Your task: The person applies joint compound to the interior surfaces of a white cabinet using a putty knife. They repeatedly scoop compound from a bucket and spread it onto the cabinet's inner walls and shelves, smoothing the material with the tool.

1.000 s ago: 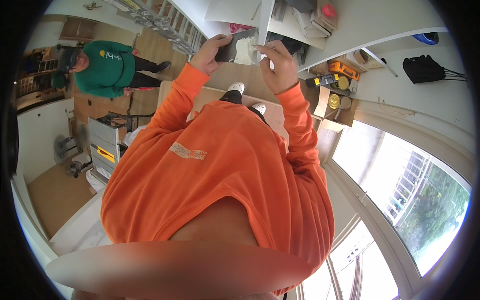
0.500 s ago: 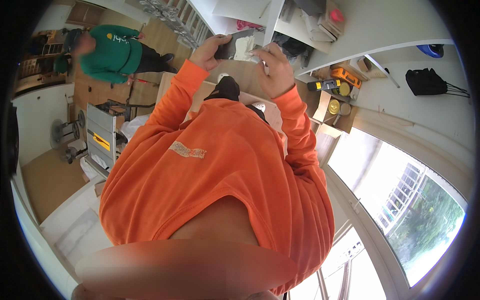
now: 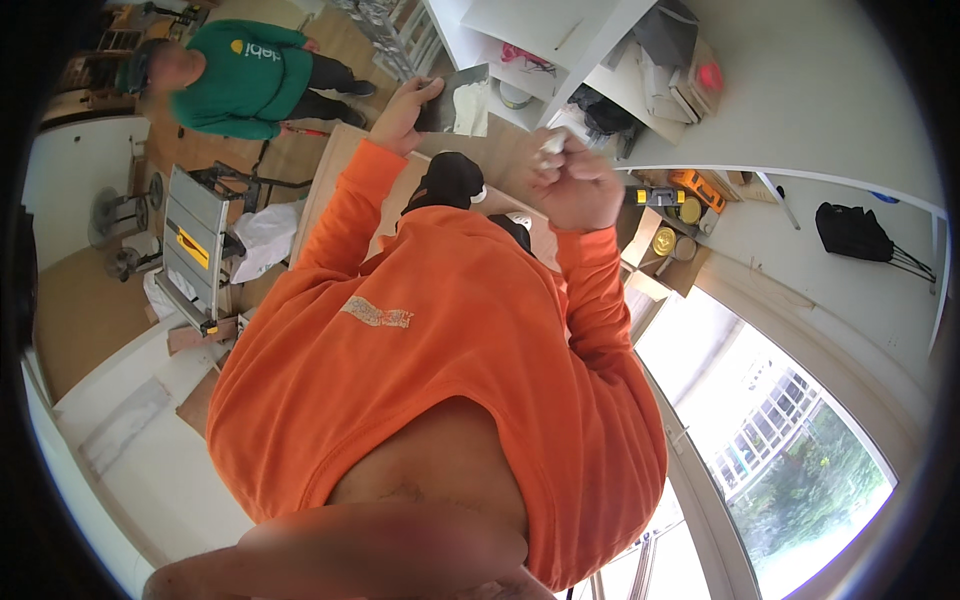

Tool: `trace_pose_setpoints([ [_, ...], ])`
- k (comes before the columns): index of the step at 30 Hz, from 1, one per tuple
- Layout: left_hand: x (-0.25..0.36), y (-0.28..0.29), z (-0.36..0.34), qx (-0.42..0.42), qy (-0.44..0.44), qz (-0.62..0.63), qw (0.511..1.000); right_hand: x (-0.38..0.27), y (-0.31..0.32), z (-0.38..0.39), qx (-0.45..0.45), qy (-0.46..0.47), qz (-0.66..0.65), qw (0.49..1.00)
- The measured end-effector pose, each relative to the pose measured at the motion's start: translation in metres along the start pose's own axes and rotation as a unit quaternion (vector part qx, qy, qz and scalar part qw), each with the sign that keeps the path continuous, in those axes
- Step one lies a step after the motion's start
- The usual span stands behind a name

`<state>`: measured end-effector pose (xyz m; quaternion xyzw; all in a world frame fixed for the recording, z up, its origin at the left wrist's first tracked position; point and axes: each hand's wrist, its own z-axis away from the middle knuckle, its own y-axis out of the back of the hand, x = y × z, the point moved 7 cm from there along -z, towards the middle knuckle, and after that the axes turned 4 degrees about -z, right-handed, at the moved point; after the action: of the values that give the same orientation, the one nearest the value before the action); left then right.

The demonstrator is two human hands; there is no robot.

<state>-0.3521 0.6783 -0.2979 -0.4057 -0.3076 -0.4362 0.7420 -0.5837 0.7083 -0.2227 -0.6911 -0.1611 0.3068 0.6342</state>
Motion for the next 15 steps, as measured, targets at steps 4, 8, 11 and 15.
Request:
trace_pose_setpoints([
  [4,0.001,0.030,-0.013,-0.010,-0.010,0.055,0.998,-0.044,-0.042,-0.035,-0.072,0.068,0.033,0.994],
  [8,0.012,0.060,-0.023,-0.007,-0.024,0.111,0.994,-0.097,-0.097,-0.065,-0.095,0.224,0.258,0.935],
  [11,0.021,0.083,-0.027,0.035,-0.005,0.136,0.990,-0.137,-0.140,-0.094,-0.078,0.476,0.508,0.714],
  [15,0.040,0.102,-0.043,0.059,0.001,0.147,0.987,-0.160,-0.202,-0.153,-0.119,0.645,0.696,0.292],
])
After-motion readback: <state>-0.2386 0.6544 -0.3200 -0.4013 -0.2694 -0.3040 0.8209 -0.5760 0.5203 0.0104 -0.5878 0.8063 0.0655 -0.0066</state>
